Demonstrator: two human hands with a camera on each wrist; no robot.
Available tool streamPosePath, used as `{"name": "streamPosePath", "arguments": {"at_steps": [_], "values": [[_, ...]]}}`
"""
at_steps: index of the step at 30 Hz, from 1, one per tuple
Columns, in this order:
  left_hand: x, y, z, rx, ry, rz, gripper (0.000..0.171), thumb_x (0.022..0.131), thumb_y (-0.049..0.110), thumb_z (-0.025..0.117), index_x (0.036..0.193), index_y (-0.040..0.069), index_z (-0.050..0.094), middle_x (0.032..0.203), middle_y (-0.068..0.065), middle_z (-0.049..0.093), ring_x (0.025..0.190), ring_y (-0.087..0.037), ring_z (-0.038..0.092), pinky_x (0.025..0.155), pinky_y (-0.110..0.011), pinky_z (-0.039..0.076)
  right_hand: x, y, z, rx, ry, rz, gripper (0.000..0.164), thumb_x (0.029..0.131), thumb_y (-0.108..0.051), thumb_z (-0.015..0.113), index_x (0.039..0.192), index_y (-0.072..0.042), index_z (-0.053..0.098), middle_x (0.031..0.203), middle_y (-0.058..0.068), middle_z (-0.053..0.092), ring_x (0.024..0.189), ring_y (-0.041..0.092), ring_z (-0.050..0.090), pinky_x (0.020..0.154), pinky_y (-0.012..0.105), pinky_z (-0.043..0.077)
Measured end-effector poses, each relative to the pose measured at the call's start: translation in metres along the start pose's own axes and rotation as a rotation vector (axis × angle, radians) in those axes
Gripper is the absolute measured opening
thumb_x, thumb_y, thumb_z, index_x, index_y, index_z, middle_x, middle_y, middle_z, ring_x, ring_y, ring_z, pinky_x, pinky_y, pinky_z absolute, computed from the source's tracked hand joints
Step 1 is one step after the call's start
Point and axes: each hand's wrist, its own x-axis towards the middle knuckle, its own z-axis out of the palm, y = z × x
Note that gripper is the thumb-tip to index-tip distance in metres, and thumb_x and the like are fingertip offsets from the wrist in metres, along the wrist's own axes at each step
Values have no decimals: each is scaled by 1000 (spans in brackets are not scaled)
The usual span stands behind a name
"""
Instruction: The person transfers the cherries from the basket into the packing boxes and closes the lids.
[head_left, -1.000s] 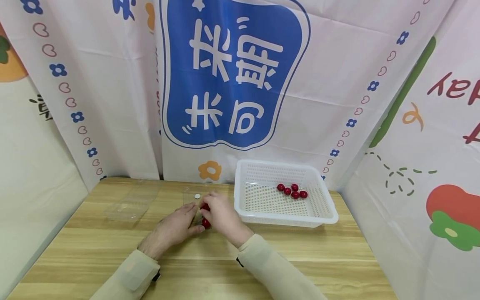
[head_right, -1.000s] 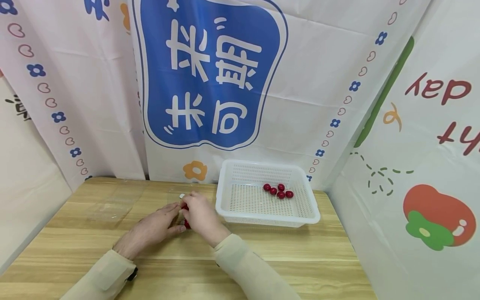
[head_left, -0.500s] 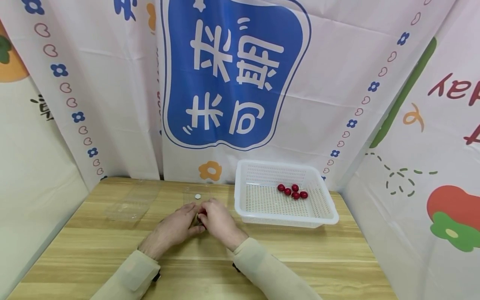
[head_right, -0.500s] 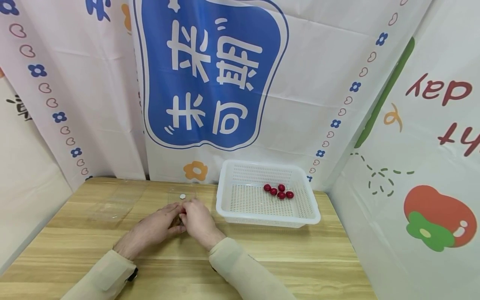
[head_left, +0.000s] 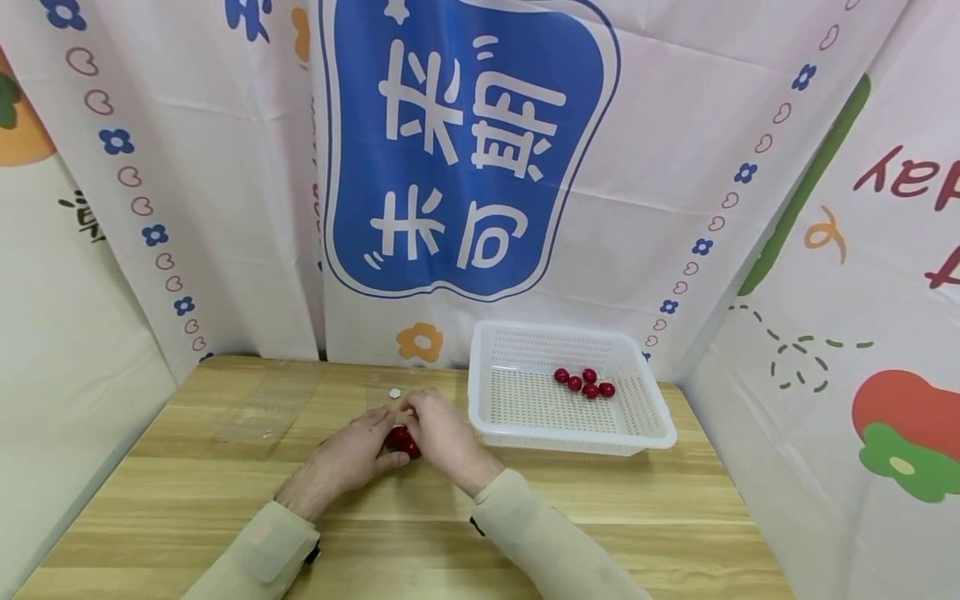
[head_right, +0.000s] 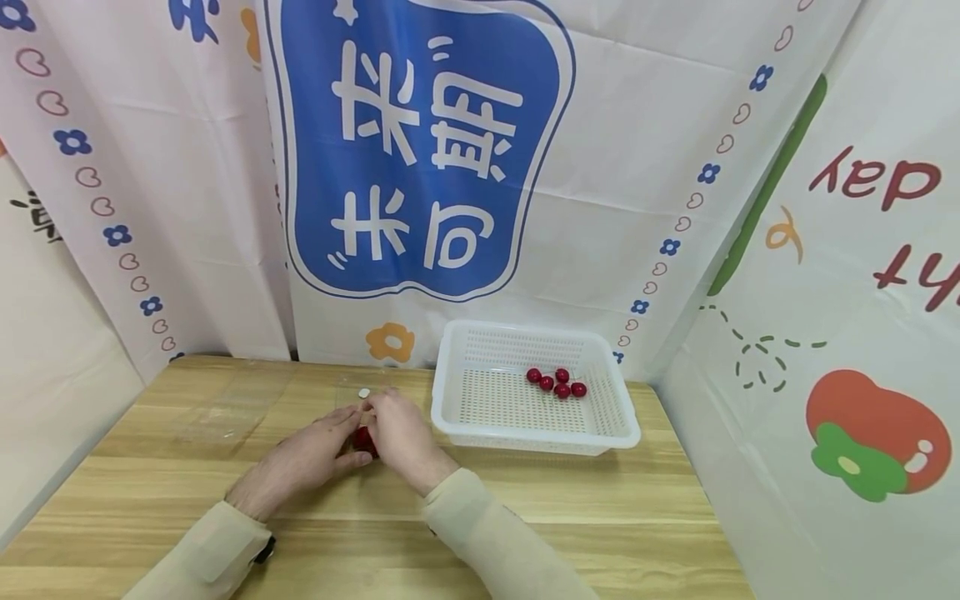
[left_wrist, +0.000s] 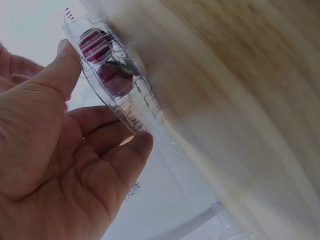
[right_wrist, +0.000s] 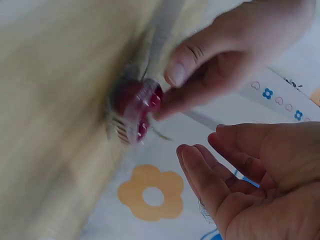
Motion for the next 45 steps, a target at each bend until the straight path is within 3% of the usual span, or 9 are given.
{"name": "streamPosePath", "arguments": {"at_steps": [10, 16, 24, 45], "values": [[0, 0, 0, -12, -4, -9, 86, 112, 41, 83, 165, -20, 52, 176, -42, 48, 167, -60, 49, 139, -71, 45, 4, 8, -34, 7, 67, 2, 19, 112, -6, 79, 130, -8, 84, 129, 10, 86, 117, 24, 83, 99, 34, 72], [0, 0, -1, -7, -1, -12, 86, 112, 41, 82, 165, -20, 51, 177, -42, 47, 167, -61, 48, 139, -71, 44, 6, 21, -50, 33, 98, -9, 18, 113, -5, 77, 129, -5, 84, 127, 13, 85, 118, 28, 82, 104, 42, 72], [0, 2, 1, -9, -4, -18, 85, 112, 40, 81, 166, -19, 51, 179, -40, 46, 168, -59, 47, 140, -70, 43, 6, 41, -71, 42, 115, 38, 17, 113, -2, 74, 127, -3, 84, 129, 16, 85, 120, 31, 82, 106, 44, 72], [0, 1, 2, -11, -9, -22, 87, 113, 42, 80, 166, -19, 49, 180, -40, 44, 169, -59, 46, 141, -70, 42, -3, 116, -93, -4, 154, 194, 17, 110, -4, 76, 125, 1, 83, 127, 21, 85, 118, 37, 83, 108, 51, 72]]}}
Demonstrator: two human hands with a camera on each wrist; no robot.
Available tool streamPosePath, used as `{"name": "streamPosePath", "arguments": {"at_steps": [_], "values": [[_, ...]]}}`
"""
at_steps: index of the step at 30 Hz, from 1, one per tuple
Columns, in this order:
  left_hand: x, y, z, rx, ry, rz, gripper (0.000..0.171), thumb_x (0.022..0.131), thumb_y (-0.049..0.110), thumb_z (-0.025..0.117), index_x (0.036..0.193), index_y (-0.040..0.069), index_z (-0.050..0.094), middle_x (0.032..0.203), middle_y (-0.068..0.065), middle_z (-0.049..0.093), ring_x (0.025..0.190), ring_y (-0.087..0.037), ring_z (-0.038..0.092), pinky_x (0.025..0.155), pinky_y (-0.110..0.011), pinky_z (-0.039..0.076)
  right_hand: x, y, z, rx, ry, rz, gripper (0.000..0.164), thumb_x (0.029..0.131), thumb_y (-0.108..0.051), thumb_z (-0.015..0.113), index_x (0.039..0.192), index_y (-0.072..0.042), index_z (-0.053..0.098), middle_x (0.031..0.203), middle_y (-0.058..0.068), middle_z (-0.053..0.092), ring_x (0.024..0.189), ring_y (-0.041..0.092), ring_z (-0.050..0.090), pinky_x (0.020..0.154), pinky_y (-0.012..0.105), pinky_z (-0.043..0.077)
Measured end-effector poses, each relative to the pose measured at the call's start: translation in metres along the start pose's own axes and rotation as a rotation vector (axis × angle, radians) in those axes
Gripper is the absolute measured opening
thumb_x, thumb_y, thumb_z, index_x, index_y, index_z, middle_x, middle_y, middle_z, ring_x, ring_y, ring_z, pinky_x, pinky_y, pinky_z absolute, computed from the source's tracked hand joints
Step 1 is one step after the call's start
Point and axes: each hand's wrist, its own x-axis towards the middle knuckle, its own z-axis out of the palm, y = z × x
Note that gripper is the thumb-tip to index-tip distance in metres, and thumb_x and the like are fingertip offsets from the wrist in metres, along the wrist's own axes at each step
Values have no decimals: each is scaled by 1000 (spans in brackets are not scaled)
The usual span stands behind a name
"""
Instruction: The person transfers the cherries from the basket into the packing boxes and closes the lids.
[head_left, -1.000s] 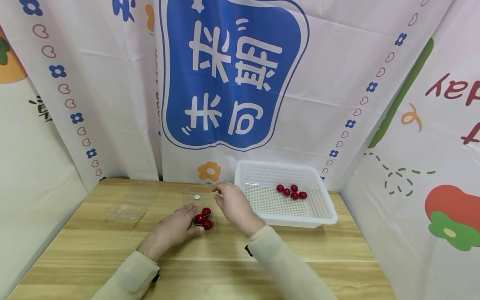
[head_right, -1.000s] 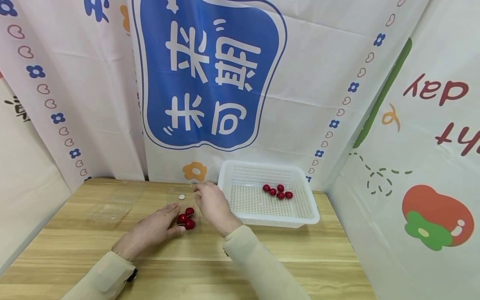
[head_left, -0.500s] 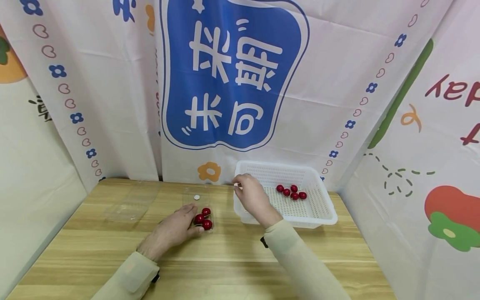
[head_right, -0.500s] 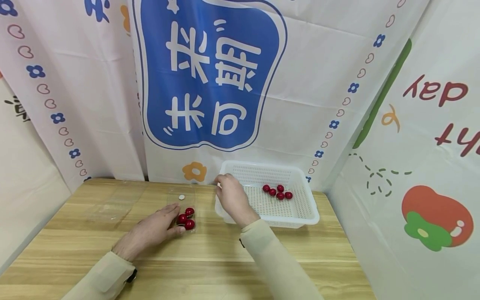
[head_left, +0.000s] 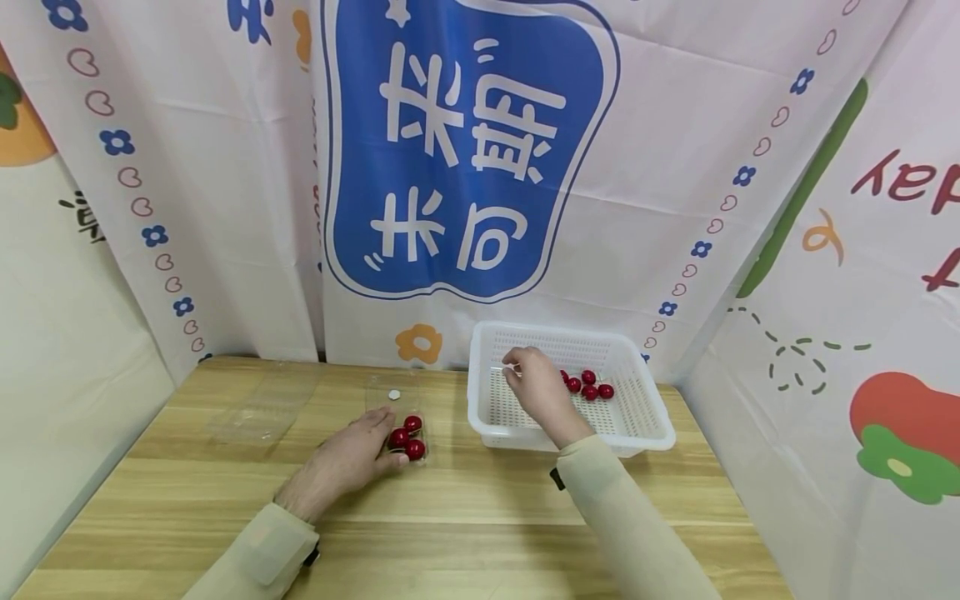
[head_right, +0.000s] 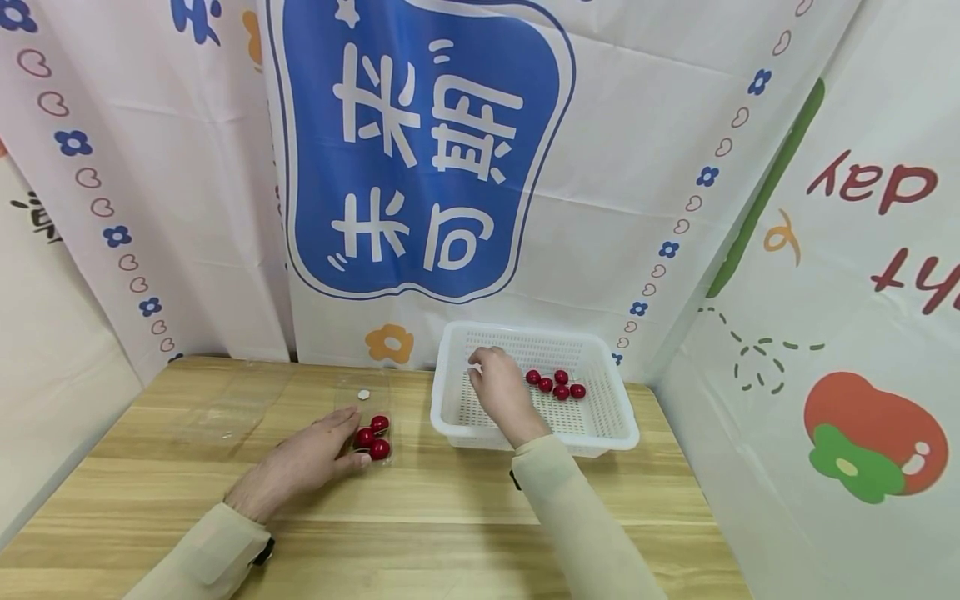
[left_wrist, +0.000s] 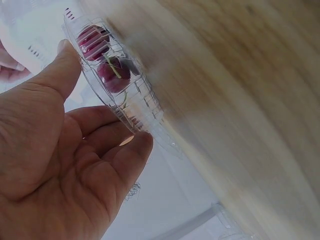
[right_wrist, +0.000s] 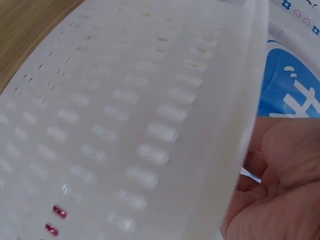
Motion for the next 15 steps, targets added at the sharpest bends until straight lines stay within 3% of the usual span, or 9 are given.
{"name": "streamPosePath", "arguments": {"at_steps": [9, 15], "values": [[0, 1, 0, -1, -2, -3, 86, 113, 42, 80, 167, -19, 49, 180, -40, 44, 170, -59, 46, 141, -70, 42, 1, 28, -8, -45, -36, 108, 23, 114, -13, 74, 131, 1, 82, 137, 23, 82, 132, 40, 79, 116, 55, 68], [-1, 1, -1, -1, -1, -3, 86, 113, 41, 80, 166, -19, 50, 180, -40, 44, 169, -59, 46, 141, -70, 42, 0, 47, -11, -92, -21, 116, 25, 114, -13, 74, 131, 4, 82, 138, 26, 82, 134, 43, 78, 117, 58, 67]]}}
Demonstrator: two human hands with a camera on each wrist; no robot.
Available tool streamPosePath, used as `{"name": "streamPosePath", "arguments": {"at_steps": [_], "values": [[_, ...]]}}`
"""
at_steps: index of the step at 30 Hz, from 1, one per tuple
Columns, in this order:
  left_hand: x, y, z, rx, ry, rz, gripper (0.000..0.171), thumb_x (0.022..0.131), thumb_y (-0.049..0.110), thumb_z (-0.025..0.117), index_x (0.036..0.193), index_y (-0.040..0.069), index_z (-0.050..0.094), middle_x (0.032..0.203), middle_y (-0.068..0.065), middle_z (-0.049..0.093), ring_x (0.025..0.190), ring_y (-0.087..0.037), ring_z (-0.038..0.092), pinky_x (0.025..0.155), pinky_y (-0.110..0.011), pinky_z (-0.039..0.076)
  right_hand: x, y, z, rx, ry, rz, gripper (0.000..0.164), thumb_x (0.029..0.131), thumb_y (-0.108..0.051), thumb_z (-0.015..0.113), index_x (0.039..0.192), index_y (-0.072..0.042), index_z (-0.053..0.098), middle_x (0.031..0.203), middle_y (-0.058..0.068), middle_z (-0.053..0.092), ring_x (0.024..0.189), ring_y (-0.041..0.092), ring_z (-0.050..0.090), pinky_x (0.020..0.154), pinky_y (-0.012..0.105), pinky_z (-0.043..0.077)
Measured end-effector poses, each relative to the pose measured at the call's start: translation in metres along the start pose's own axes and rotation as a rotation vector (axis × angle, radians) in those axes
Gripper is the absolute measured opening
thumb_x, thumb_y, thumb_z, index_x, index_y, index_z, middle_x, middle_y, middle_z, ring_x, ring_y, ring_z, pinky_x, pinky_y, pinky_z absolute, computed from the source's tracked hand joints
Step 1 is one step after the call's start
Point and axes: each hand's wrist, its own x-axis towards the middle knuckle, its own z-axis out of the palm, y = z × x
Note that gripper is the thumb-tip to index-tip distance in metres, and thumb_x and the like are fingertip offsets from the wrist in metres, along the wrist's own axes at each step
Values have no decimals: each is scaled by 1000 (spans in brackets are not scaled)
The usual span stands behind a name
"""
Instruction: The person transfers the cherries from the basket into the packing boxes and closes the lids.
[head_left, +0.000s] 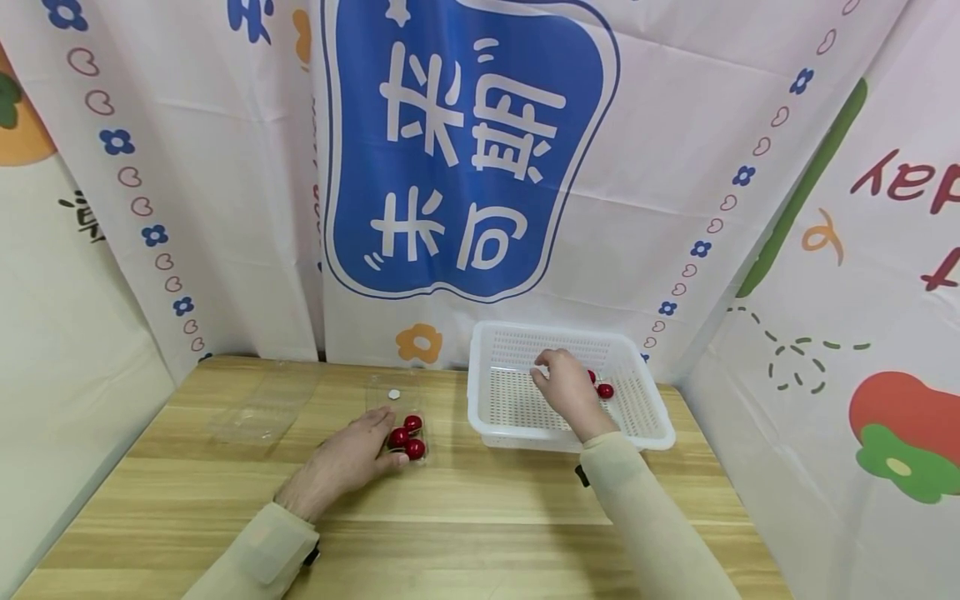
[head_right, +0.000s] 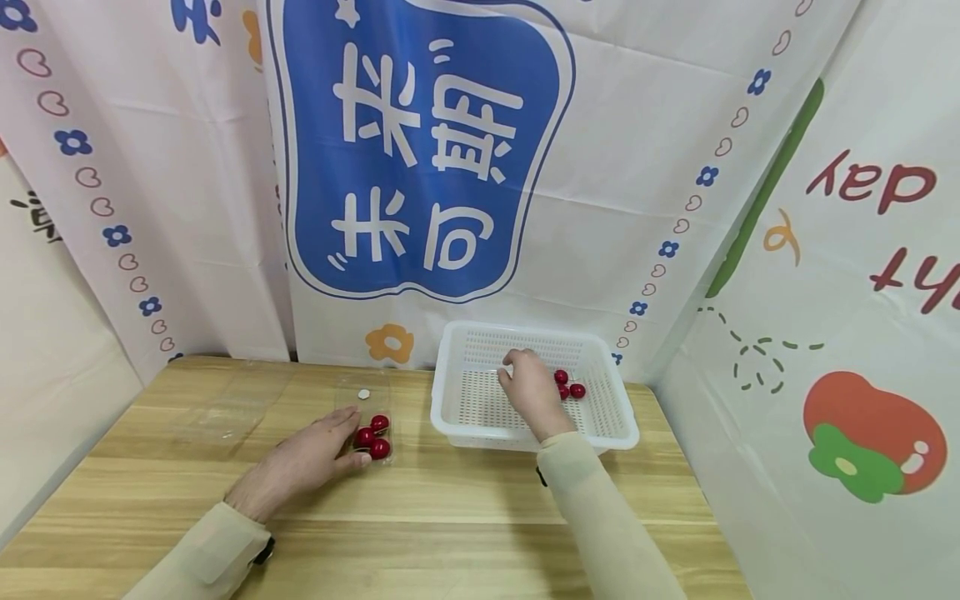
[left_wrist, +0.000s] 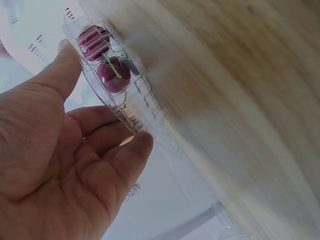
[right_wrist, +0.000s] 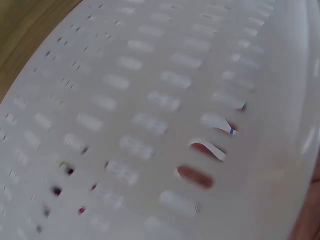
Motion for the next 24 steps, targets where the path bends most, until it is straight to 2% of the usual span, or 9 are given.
{"name": "streamPosePath", "arguments": {"at_steps": [5, 12, 17, 22, 24], "values": [[0, 0, 0, 4, 6, 5, 85, 113, 40, 81, 166, -19, 50, 179, -40, 45, 169, -59, 47, 141, -70, 43, -2, 11, -1, -14, -17, 45, 28, 114, -15, 75, 134, 4, 81, 138, 25, 82, 123, 40, 80, 109, 56, 70], [0, -1, 1, 20, 12, 13, 85, 113, 41, 81, 165, -19, 51, 178, -40, 47, 168, -59, 48, 140, -69, 44, 0, 32, 1, -16, -70, 106, 31, 116, -16, 73, 138, 5, 78, 143, 27, 79, 135, 43, 76, 116, 59, 67], [-1, -1, 0, 21, 15, 16, 85, 112, 41, 81, 165, -20, 51, 178, -41, 47, 167, -59, 49, 140, -69, 44, 2, 46, 1, -32, -93, 161, 31, 116, -20, 74, 136, 3, 78, 137, 25, 79, 122, 38, 77, 107, 56, 68], [-1, -2, 0, 20, 15, 11, 85, 113, 40, 81, 165, -19, 51, 178, -41, 47, 168, -59, 48, 140, -70, 44, 4, 58, 0, -31, -129, 224, 36, 116, -20, 74, 143, 4, 75, 145, 26, 76, 130, 39, 74, 116, 58, 65], [-1, -3, 0, 17, 17, 9, 85, 113, 40, 81, 165, -19, 51, 178, -41, 47, 168, -59, 48, 140, -70, 43, 4, 61, -1, -30, -143, 240, 36, 116, -19, 74, 143, 5, 74, 143, 26, 76, 129, 39, 74, 116, 58, 65]]}}
